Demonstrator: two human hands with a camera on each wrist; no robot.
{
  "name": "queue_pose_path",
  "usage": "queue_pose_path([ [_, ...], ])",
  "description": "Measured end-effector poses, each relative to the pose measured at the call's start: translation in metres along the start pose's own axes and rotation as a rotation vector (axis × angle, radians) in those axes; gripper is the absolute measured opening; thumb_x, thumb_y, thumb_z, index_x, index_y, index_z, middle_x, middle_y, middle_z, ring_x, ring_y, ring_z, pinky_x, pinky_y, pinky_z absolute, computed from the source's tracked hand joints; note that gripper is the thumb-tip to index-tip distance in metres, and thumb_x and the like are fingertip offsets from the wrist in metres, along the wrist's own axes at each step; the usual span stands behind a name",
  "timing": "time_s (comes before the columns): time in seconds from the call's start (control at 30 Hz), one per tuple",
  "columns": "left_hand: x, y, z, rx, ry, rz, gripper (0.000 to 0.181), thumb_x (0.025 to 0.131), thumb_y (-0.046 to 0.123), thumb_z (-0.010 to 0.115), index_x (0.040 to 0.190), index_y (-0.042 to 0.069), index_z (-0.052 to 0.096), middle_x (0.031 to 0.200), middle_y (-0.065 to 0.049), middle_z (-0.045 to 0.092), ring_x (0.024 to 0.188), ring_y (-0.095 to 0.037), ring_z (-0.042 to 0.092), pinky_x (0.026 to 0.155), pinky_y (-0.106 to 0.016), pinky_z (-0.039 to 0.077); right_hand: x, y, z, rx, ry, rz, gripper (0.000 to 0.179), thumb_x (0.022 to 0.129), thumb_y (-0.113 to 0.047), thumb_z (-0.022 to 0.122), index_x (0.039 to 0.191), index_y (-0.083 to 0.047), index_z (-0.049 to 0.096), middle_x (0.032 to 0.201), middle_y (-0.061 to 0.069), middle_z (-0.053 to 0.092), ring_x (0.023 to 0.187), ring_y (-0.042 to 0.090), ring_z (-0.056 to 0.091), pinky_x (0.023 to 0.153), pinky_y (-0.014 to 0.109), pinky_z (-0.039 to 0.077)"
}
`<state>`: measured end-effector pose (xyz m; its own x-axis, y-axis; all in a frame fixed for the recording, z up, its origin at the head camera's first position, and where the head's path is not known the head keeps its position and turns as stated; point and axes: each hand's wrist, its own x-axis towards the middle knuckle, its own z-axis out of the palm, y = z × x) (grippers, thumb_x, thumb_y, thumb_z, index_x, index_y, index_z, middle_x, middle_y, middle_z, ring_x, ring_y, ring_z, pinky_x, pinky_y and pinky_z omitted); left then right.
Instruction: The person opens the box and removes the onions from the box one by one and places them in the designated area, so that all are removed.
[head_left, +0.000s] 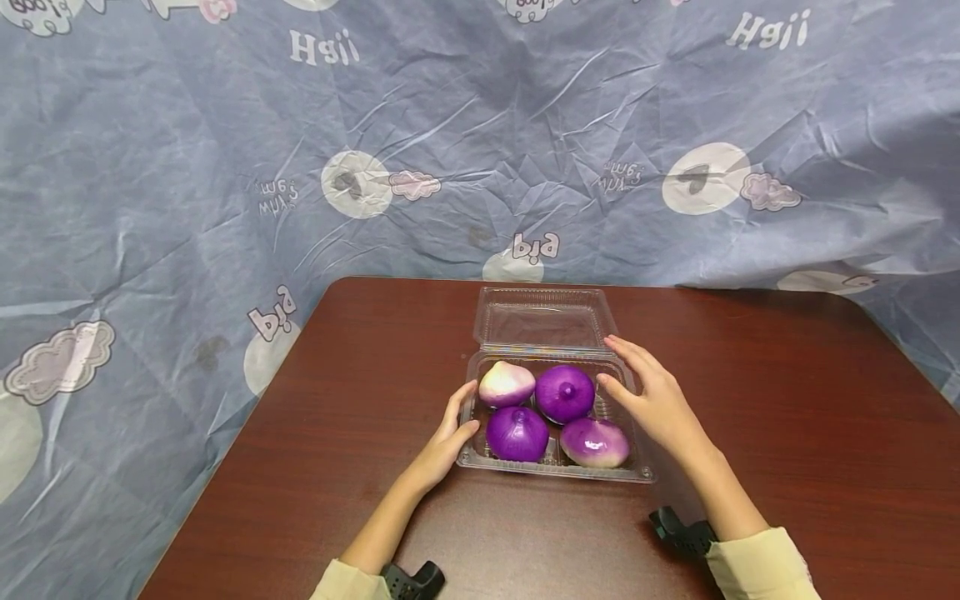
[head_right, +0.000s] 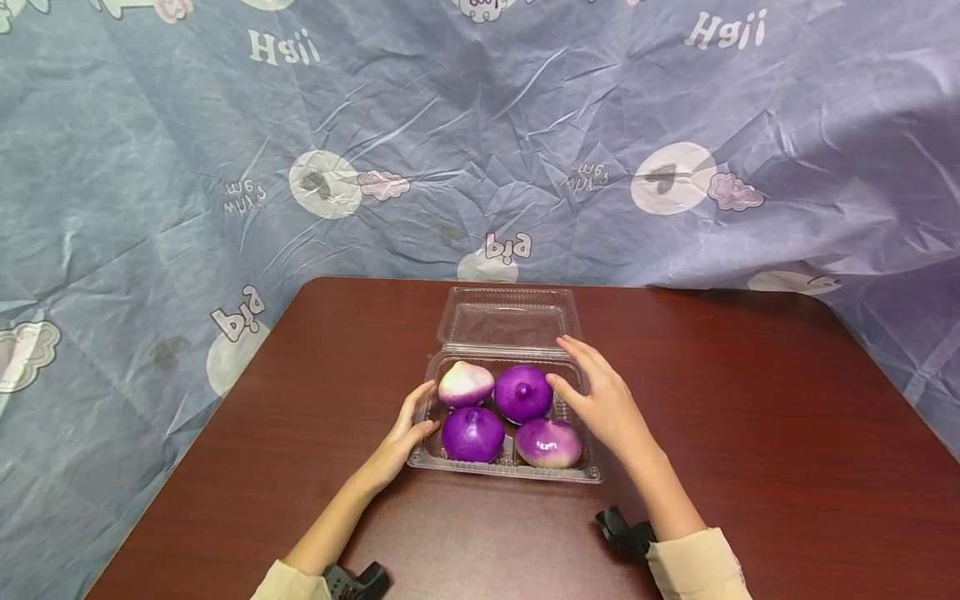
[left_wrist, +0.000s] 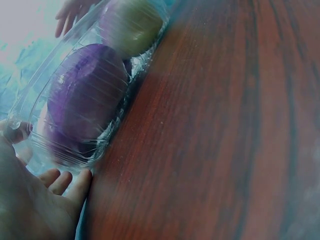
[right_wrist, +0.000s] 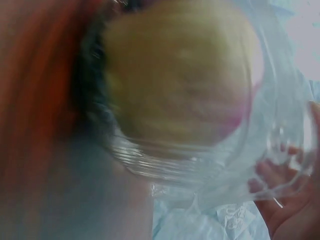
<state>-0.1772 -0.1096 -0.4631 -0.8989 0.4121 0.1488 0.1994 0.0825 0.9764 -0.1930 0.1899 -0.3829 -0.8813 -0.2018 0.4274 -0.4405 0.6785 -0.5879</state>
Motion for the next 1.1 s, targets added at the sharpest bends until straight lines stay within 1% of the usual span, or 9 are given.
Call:
queue_pose_path([
  [0.07,0.0,0.0,0.0,0.003,0.003,0.004,0.056,0.094,0.012,0.036,0.144,0.015,0.01,0.151,-0.012,0.01,0.141,-0.026,0.003,0.113,-0.052,0.002,-0.007,-0.003,0.002,-0.04,-0.024,-0.005,0.053,0.084,-0.027,0.064,0.132,-0.013,0.047,0.136,0.011,0.046,0.124,0.034,0.042,0.099,0.052,0.034],
  [0.23,0.0,0.001,0.001,0.011,0.007,0.011,0.056,0.094,0.01,0.036,0.144,0.013,0.01,0.151,-0.014,0.01,0.141,-0.027,0.003,0.113,-0.052,0.002,-0.025,-0.007,0.007,-0.124,-0.06,-0.04,0.057,0.079,-0.029,0.069,0.13,-0.012,0.048,0.135,0.01,0.047,0.123,0.033,0.043,0.096,0.052,0.037],
  [0.37,0.001,0.001,0.001,0.017,0.012,0.017,0.056,0.094,0.01,0.036,0.144,0.012,0.01,0.151,-0.015,0.01,0.141,-0.028,0.003,0.113,-0.053,0.002,-0.039,-0.007,0.011,-0.18,-0.07,-0.079,0.058,0.076,-0.031,0.071,0.127,-0.013,0.051,0.134,0.008,0.048,0.122,0.032,0.044,0.088,0.054,0.043],
  [0.5,0.001,0.001,0.001,0.021,0.009,0.021,0.055,0.094,0.011,0.036,0.144,0.012,0.011,0.151,-0.015,0.01,0.141,-0.028,0.003,0.112,-0.053,0.002,-0.049,-0.007,0.014,-0.238,-0.079,-0.127,0.058,0.074,-0.032,0.073,0.125,-0.014,0.053,0.133,0.006,0.049,0.119,0.03,0.047,0.079,0.052,0.049],
  [0.6,0.001,0.001,0.001,0.017,0.004,0.022,0.055,0.095,0.011,0.036,0.144,0.012,0.01,0.151,-0.015,0.01,0.141,-0.028,0.002,0.112,-0.054,0.001,-0.053,-0.007,0.016,-0.267,-0.09,-0.152,0.057,0.073,-0.032,0.073,0.125,-0.015,0.054,0.132,0.006,0.05,0.118,0.03,0.049,0.078,0.052,0.05],
  [0.8,0.001,0.001,0.0,0.004,-0.001,0.012,0.056,0.095,0.011,0.035,0.144,0.012,0.009,0.151,-0.014,0.008,0.141,-0.028,0.001,0.112,-0.054,0.001,-0.056,-0.006,0.019,-0.282,-0.119,-0.178,0.054,0.072,-0.033,0.073,0.122,-0.02,0.057,0.132,0.009,0.05,0.116,0.032,0.05,0.085,0.051,0.047],
  [0.9,0.001,0.001,0.001,0.006,0.004,0.018,0.056,0.094,0.008,0.035,0.144,0.011,0.01,0.151,-0.015,0.009,0.141,-0.028,0.002,0.112,-0.053,0.001,-0.057,-0.005,0.02,-0.29,-0.123,-0.196,0.05,0.072,-0.033,0.073,0.119,-0.02,0.059,0.13,0.012,0.051,0.115,0.033,0.051,0.093,0.05,0.041],
  [1.0,0.0,0.001,0.001,0.004,0.007,0.019,0.056,0.094,0.009,0.035,0.144,0.011,0.01,0.151,-0.015,0.01,0.141,-0.028,0.003,0.112,-0.053,0.001,-0.057,-0.004,0.021,-0.308,-0.123,-0.202,0.047,0.073,-0.036,0.072,0.117,-0.022,0.061,0.126,0.012,0.055,0.115,0.031,0.052,0.102,0.047,0.034],
  [1.1,0.001,0.001,0.001,0.002,0.011,0.02,0.056,0.094,0.009,0.036,0.144,0.012,0.011,0.151,-0.015,0.011,0.141,-0.027,0.004,0.113,-0.052,0.002,-0.056,-0.004,0.021,-0.317,-0.135,-0.2,0.045,0.074,-0.038,0.07,0.116,-0.023,0.061,0.121,0.009,0.06,0.114,0.026,0.054,0.104,0.045,0.03],
])
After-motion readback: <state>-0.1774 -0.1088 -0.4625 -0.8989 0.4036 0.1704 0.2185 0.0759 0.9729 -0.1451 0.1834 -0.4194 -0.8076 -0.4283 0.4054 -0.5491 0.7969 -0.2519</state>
